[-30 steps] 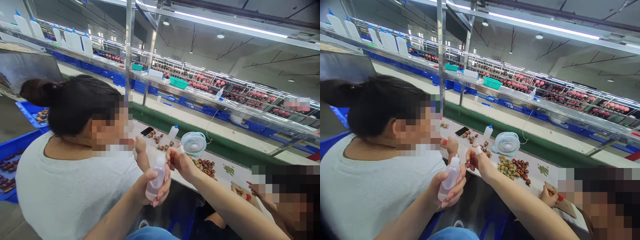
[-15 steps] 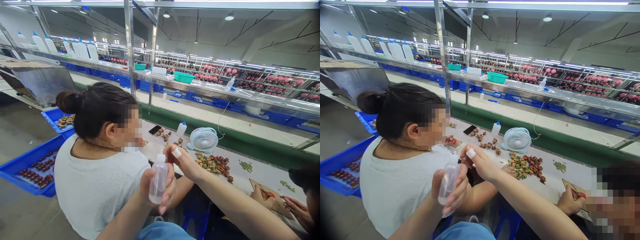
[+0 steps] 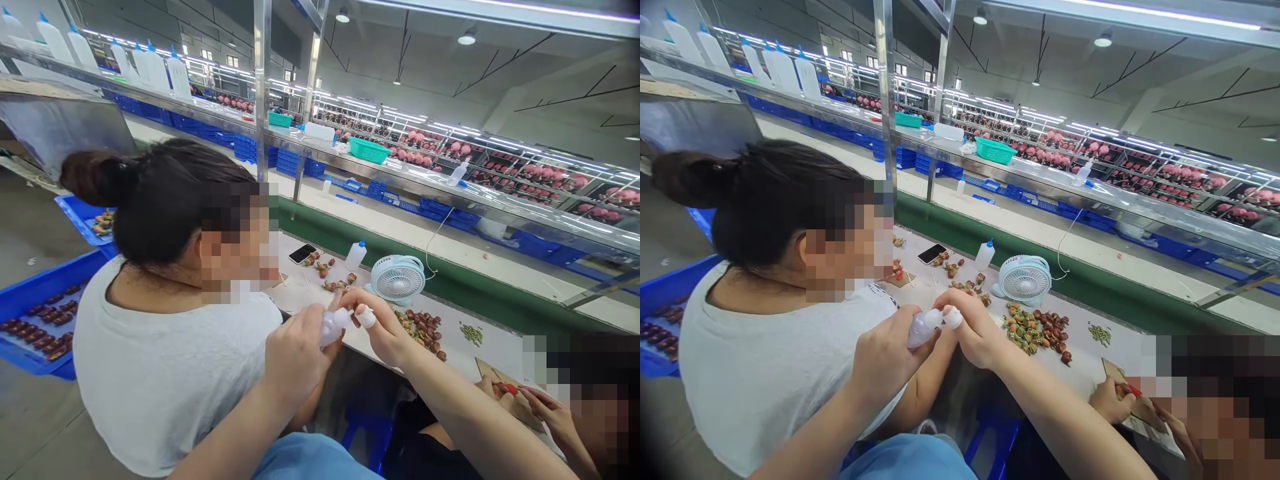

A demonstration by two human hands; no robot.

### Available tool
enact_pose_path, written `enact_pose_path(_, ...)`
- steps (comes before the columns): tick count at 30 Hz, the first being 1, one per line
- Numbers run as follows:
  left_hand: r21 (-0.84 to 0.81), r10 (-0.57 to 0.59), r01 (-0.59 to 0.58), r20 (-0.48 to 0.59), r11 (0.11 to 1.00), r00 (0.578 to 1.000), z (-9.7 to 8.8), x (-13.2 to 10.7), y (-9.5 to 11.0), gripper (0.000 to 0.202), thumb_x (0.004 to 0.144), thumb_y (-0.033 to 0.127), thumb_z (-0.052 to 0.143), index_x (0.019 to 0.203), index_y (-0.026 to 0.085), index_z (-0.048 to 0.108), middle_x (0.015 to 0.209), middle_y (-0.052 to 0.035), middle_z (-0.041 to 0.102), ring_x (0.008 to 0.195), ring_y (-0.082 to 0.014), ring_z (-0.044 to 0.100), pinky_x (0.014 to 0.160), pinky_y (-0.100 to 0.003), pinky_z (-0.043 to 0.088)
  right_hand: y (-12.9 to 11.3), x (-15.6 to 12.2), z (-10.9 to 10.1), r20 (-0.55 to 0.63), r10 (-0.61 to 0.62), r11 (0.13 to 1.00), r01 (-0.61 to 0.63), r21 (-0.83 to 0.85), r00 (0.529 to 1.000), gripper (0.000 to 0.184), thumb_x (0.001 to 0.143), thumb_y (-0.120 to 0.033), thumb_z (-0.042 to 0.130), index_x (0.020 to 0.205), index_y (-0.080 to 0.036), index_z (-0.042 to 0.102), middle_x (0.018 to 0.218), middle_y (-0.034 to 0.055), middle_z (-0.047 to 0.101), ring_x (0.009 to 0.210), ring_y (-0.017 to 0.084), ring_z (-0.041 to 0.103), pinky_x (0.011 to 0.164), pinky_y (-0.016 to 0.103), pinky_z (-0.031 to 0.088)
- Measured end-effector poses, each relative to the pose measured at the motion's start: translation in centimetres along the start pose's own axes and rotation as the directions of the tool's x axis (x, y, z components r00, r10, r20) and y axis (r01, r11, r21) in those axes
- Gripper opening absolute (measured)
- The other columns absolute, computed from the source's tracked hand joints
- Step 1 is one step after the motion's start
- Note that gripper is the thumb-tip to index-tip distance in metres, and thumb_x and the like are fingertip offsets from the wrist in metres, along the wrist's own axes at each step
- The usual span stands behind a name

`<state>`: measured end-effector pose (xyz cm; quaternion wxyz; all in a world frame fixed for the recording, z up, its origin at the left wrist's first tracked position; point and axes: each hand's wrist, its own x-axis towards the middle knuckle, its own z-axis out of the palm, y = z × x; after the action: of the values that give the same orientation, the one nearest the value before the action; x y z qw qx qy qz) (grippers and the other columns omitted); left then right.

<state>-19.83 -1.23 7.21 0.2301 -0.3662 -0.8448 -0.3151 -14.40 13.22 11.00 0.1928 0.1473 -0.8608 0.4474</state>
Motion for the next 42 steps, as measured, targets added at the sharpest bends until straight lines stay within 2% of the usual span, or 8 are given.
enact_pose_path(6, 0.066, 0.031, -0.037, 0.094, 0.997, 0.995, 0.5, 0.0, -0.1, 0.019, 0.081, 0.037, 0.044, 0.086, 0.018, 0.045, 0.069, -0.0020, 0.057, 0.064, -0.0202, 0.055, 0.051, -0.029, 0.030, 0.7, 0.0, 0.0, 0.059, 0.016, 0.994, -0.009, -0.108, 0.998, 0.038, 0.091, -0.049, 0.031, 0.079, -0.016, 0.045, 0.070, 0.0011, 0.044, 0.060, 0.015, 0.038, 0.055, 0.026, 0.029)
enact_pose_path(10, -0.206, 0.030, 0.032, 0.290, 0.978, 0.956, -0.2, 0.1, -0.3, 0.019, 0.080, 0.034, 0.044, 0.089, 0.017, 0.044, 0.077, -0.0038, 0.057, 0.070, -0.0215, 0.055, 0.055, -0.029, 0.031, 0.7, 0.5, -0.1, 0.159, -0.021, 0.985, 0.048, -0.168, 0.987, 0.032, 0.087, -0.041, 0.042, 0.067, -0.017, 0.039, 0.060, -0.0024, 0.036, 0.053, 0.012, 0.030, 0.050, 0.024, 0.023)
enact_pose_path(15, -0.714, 0.247, 0.293, 0.548, 0.636, 0.799, -1.2, -0.1, -0.5, 0.026, 0.064, 0.027, 0.063, 0.084, 0.019, 0.049, 0.072, 0.0035, 0.052, 0.062, -0.0132, 0.047, 0.054, -0.024, 0.032, 0.0, 0.7, -0.1, 0.346, -0.184, 0.968, 0.230, -0.097, 0.920, 0.036, 0.079, -0.041, 0.043, 0.057, -0.018, 0.025, 0.053, -0.0042, 0.026, 0.047, 0.012, 0.025, 0.045, 0.026, 0.018)
enact_pose_path(19, -0.805, 0.454, 0.533, 0.589, 0.260, 0.669, -0.1, -0.9, -0.8, 0.031, 0.056, 0.022, 0.064, 0.085, 0.017, 0.052, 0.070, 0.0038, 0.049, 0.060, -0.0103, 0.042, 0.053, -0.021, 0.033, -1.2, 0.6, 0.4, 0.446, -0.314, 0.912, 0.396, -0.102, 0.838, 0.029, 0.075, -0.039, 0.037, 0.059, -0.020, 0.023, 0.052, -0.0041, 0.024, 0.045, 0.013, 0.024, 0.043, 0.028, 0.016)
enact_pose_path(22, -0.740, 0.599, 0.632, 0.619, 0.229, 0.508, 1.4, -1.4, -1.1, 0.031, 0.050, 0.033, 0.069, 0.067, 0.016, 0.051, 0.060, 0.0041, 0.045, 0.053, -0.0089, 0.039, 0.048, -0.021, 0.032, -2.0, 0.5, 1.0, 0.495, -0.380, 0.853, 0.503, -0.140, 0.781, 0.031, 0.076, -0.043, 0.028, 0.059, -0.020, 0.018, 0.050, -0.0037, 0.024, 0.042, 0.013, 0.021, 0.041, 0.029, 0.015)
enact_pose_path(24, -0.728, 0.635, 0.637, 0.622, 0.254, 0.458, 2.2, -1.6, -1.3, 0.038, 0.044, 0.040, 0.072, 0.061, 0.015, 0.049, 0.058, 0.0038, 0.045, 0.052, -0.0084, 0.039, 0.047, -0.021, 0.032, -2.3, 0.2, 1.2, 0.514, -0.401, 0.816, 0.550, -0.175, 0.758, 0.032, 0.078, -0.043, 0.024, 0.058, -0.019, 0.016, 0.048, -0.0032, 0.026, 0.041, 0.013, 0.020, 0.041, 0.029, 0.015)
enact_pose_path(31, -0.559, 0.541, 0.828, 0.712, 0.052, 0.447, 4.0, -2.0, -1.4, 0.034, 0.043, 0.036, 0.073, 0.052, 0.012, 0.051, 0.042, 0.0010, 0.049, 0.031, -0.0085, 0.043, 0.028, -0.017, 0.034, -0.4, -0.6, 1.2, 0.423, -0.181, 0.874, 0.342, -0.345, 0.888, 0.027, 0.080, -0.033, 0.025, 0.057, -0.019, 0.024, 0.050, -0.0022, 0.030, 0.043, 0.013, 0.025, 0.044, 0.029, 0.019)
enact_pose_path(42, -0.701, 0.245, 0.713, 0.693, 0.012, 0.678, 6.1, -0.7, -0.1, 0.017, 0.059, 0.025, 0.056, 0.069, 0.013, 0.048, 0.042, 0.0048, 0.048, 0.030, -0.0059, 0.039, 0.029, -0.015, 0.032, 2.2, 0.3, 0.3, 0.174, 0.126, 0.927, -0.054, -0.371, 0.977, 0.029, 0.076, -0.030, 0.032, 0.050, -0.017, 0.032, 0.046, -0.0031, 0.031, 0.042, 0.010, 0.027, 0.045, 0.026, 0.017)
